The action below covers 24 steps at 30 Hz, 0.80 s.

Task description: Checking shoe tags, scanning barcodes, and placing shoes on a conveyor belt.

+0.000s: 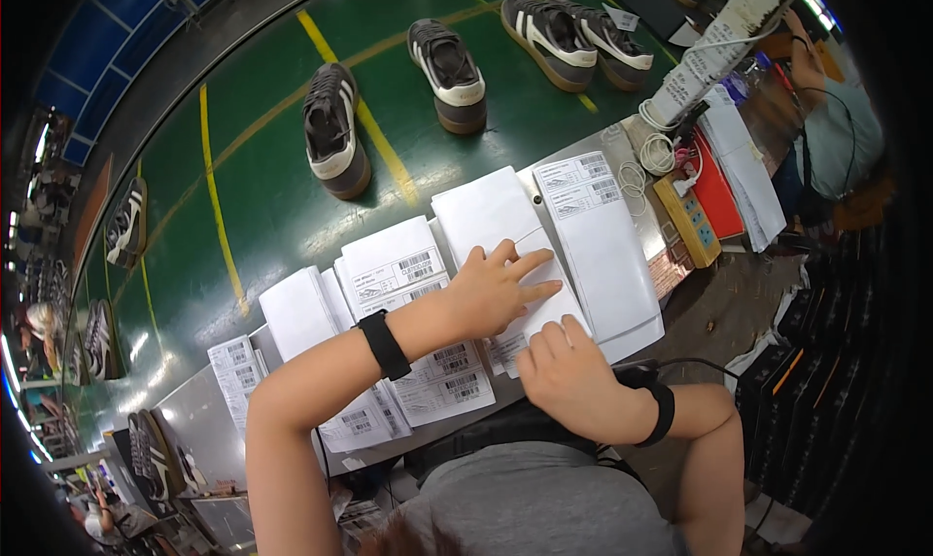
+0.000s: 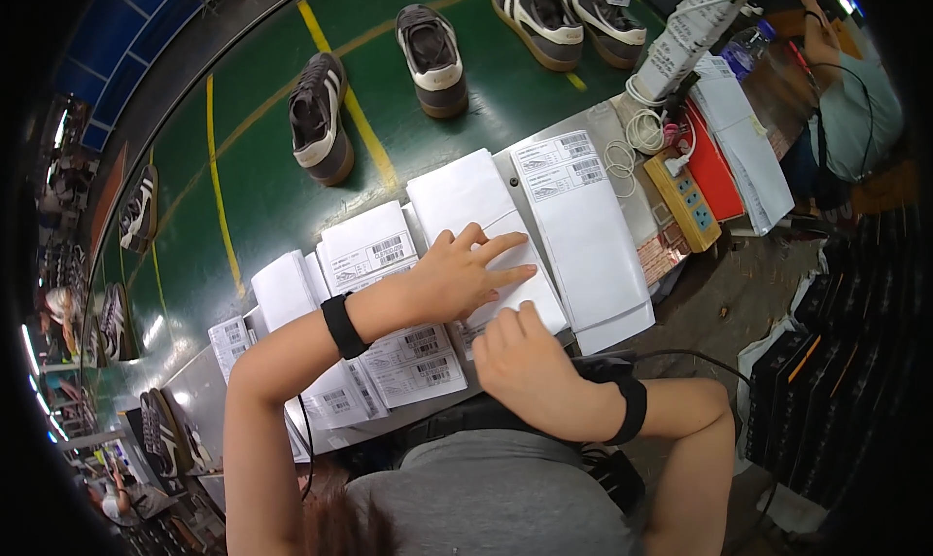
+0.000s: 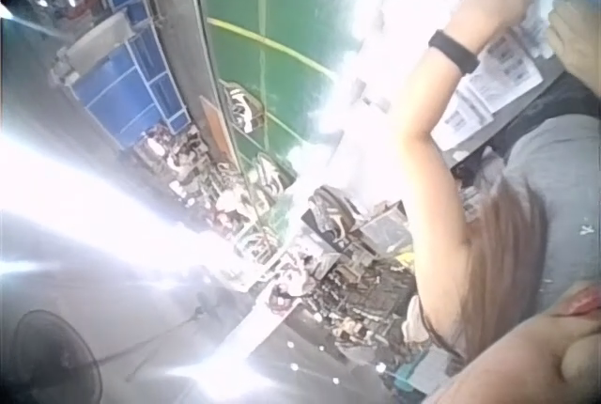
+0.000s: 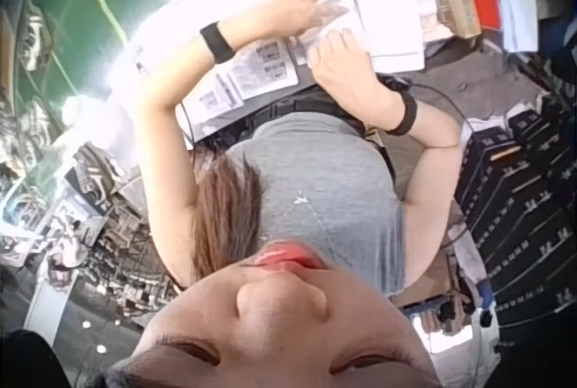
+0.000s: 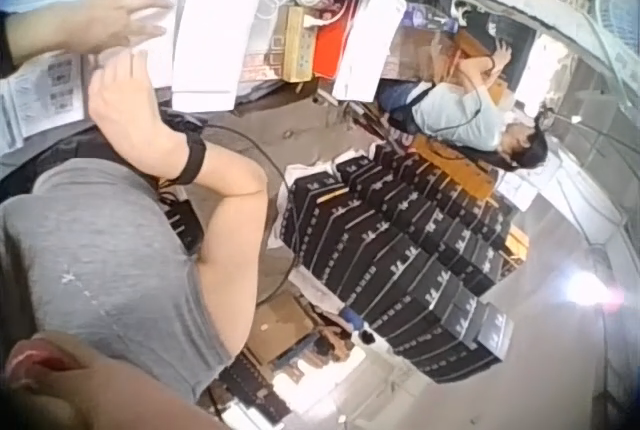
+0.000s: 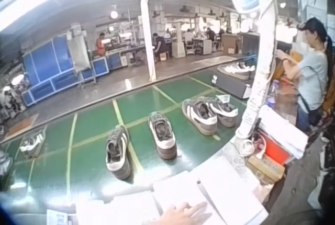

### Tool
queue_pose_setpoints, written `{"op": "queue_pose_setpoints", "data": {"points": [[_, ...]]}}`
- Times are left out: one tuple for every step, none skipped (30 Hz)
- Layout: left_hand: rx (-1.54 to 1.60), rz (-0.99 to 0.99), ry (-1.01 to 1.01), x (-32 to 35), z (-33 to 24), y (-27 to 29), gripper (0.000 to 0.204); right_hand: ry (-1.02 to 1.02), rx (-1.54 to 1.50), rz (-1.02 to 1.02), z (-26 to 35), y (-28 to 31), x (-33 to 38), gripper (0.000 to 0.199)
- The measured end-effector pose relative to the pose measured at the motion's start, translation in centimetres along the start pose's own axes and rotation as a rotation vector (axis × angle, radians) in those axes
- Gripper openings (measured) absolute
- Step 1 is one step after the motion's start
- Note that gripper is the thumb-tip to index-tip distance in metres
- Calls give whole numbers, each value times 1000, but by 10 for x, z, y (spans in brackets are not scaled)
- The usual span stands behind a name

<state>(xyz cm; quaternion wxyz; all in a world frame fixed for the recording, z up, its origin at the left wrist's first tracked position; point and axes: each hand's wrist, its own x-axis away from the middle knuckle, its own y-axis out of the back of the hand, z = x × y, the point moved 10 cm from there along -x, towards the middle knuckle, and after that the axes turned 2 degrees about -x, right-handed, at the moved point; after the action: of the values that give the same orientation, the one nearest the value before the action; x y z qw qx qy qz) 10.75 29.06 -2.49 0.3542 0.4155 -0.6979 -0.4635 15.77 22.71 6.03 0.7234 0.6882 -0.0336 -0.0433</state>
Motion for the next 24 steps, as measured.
{"op": "queue_pose_setpoints", "data": {"points": [[2,-7,-13,0,-1,3,57,112,3,41,17,5,-5,14],[4,-10,0,0,-1,0,57,224,6,83,33,10,-9,15],[-2,-24,-11,0,-2,-2,57,287,-12,70,45,20,-14,15],[-10,-36,-19,-1,-3,-2,57,353,-31,55,55,28,-18,14],[-19,-11,-5,-1,-4,-4,58,425,-54,92,63,30,-21,15],[-22,-22,1,-1,-4,-6,58,433,-45,94,62,34,-29,15],[-37,-36,-3,-2,-6,-7,58,440,-114,71,61,44,-36,15],[-52,-51,-8,-2,-7,-7,58,447,-182,50,59,56,-43,16],[-53,-46,-12,-2,-6,-9,58,462,-226,81,57,67,-49,14],[-60,-62,-6,-1,-5,-10,58,471,-210,83,51,79,-56,14],[-79,-87,-39,-1,-6,-13,53,517,-504,60,41,102,-66,12],[-96,-106,-63,0,0,-13,48,563,-806,40,22,118,-80,12],[20,-109,-14,13,14,24,43,451,-897,-42,-17,119,-103,17],[-22,-333,148,30,44,47,54,355,-981,-122,-51,123,-128,23],[-62,-556,294,50,70,67,66,184,-883,-206,-94,115,-153,31],[-192,-488,397,50,87,95,69,68,-478,-463,-136,127,-159,30],[-318,-409,508,53,114,120,73,-72,-444,-547,-185,113,-170,32],[-406,-527,601,66,143,134,75,-103,-457,-558,-222,95,-189,51],[-400,-533,688,72,168,139,72,-109,-497,-556,-253,72,-208,62],[-325,-414,776,75,198,131,64,-127,-527,-556,-284,54,-219,73],[-341,-362,739,80,214,121,49,-90,-517,-546,-298,41,-236,76],[-271,-405,658,84,225,121,37,-65,-506,-534,-303,24,-253,79],[-284,-485,602,88,218,134,31,-99,-440,-503,-310,12,-261,81],[-279,-518,612,105,222,139,34,-87,-431,-438,-312,-4,-275,83]]}}
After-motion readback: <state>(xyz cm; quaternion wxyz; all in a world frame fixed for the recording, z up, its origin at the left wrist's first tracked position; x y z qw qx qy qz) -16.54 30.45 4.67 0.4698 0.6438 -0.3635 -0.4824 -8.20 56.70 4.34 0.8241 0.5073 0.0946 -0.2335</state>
